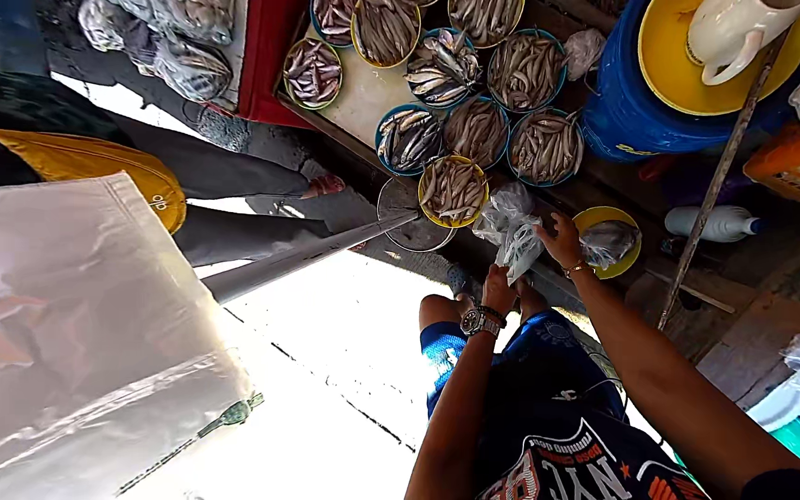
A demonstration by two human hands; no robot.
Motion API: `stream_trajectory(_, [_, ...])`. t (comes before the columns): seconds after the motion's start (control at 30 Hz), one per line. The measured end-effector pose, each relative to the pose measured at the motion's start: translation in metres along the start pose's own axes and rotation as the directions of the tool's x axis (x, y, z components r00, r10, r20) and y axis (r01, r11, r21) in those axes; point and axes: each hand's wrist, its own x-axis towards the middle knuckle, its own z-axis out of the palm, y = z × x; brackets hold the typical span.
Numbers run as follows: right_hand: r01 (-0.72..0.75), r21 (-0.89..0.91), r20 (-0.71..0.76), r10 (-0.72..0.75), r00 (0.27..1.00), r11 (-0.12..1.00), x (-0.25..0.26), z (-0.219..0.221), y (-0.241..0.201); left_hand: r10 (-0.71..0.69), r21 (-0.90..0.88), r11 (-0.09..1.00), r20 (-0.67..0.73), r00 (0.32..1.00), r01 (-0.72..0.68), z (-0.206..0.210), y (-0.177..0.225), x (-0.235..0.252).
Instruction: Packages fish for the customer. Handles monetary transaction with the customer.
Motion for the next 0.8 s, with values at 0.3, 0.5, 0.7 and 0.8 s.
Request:
stream_trajectory(0.3, [0.123,0.191,0.128,-0.149,0.98,0.974,0.001,-0.002,-0.029,0.084,-0.275,0.944,-0.332,0.94,-0.182,0.002,-0.027,-0.005])
stream_trajectory(0.5, [0.228,0.18,0.182,-0.26,0.948,0.957,-0.051,0.012,-0.031,-0.075,-0.835,0.524,-0.24,0.968,-0.167,0.025,-0.009,0.022])
stream_trajectory(0.7, [0.516,-0.267,0.285,-0.445,0.849,0.814,-0.089,0.008,-0.063,-0.329,-0.924,0.378,-0.201,0.923,-0.066,0.026,0.011,0.04])
stream_trajectory(0.8, [0.474,-0.259,0.052,-0.478,0.877,0.841,-0.07,-0.003,-0.071,-0.323,-0.963,0.244,-0.194,0.926,-0.116,0.026,0.004,0.039])
